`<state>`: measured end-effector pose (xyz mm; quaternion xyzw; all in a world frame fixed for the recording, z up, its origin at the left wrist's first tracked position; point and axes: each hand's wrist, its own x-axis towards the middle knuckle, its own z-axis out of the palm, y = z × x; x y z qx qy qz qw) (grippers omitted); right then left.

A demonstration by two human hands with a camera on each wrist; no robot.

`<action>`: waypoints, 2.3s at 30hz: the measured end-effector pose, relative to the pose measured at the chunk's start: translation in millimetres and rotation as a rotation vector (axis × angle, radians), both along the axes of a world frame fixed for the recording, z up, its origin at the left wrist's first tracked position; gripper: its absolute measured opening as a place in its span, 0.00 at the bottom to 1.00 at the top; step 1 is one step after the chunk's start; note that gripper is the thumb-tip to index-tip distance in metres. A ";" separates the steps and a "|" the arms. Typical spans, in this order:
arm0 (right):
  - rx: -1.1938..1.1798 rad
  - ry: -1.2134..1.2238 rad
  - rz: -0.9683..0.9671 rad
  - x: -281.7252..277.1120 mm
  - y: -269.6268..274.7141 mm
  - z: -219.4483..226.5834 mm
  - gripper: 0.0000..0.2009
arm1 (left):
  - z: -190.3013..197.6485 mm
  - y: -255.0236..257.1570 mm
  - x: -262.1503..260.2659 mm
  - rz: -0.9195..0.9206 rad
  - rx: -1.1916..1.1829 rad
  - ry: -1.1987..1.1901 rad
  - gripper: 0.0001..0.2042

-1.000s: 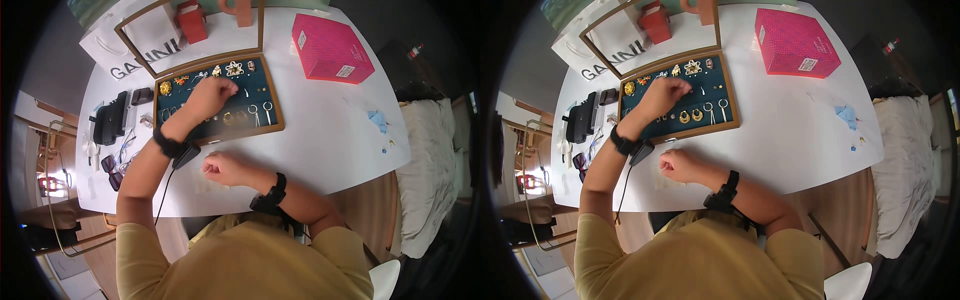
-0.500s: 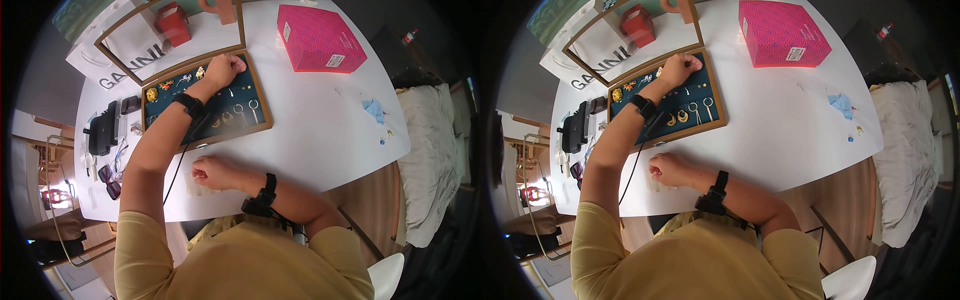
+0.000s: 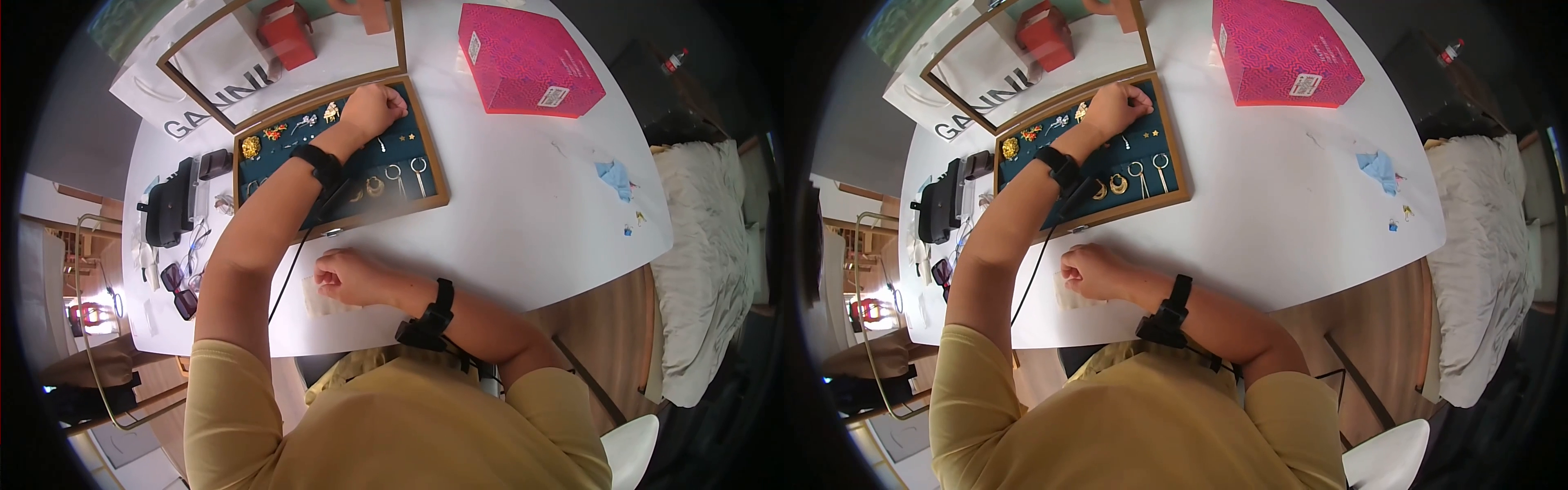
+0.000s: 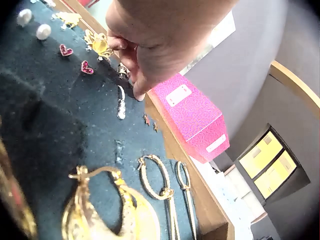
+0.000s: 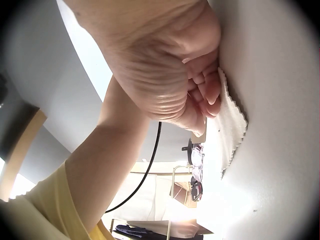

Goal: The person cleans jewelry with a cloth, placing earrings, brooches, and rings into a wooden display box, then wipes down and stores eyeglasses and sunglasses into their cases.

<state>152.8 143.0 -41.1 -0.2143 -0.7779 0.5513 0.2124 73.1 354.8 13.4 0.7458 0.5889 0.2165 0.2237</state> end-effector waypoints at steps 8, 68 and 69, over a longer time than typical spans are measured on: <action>0.011 0.015 0.024 1.3 2.0 -1.0 0.07 | 27.3 -27.9 -14.9 0.013 0.340 -0.018 0.09; 0.242 -0.060 -0.450 22.3 -55.5 3.8 0.12 | -61.0 -342.0 -84.5 0.478 0.470 -0.294 0.14; 0.237 -0.052 -0.452 22.6 -55.9 3.1 0.11 | -60.3 -342.5 -83.9 0.481 0.469 -0.300 0.14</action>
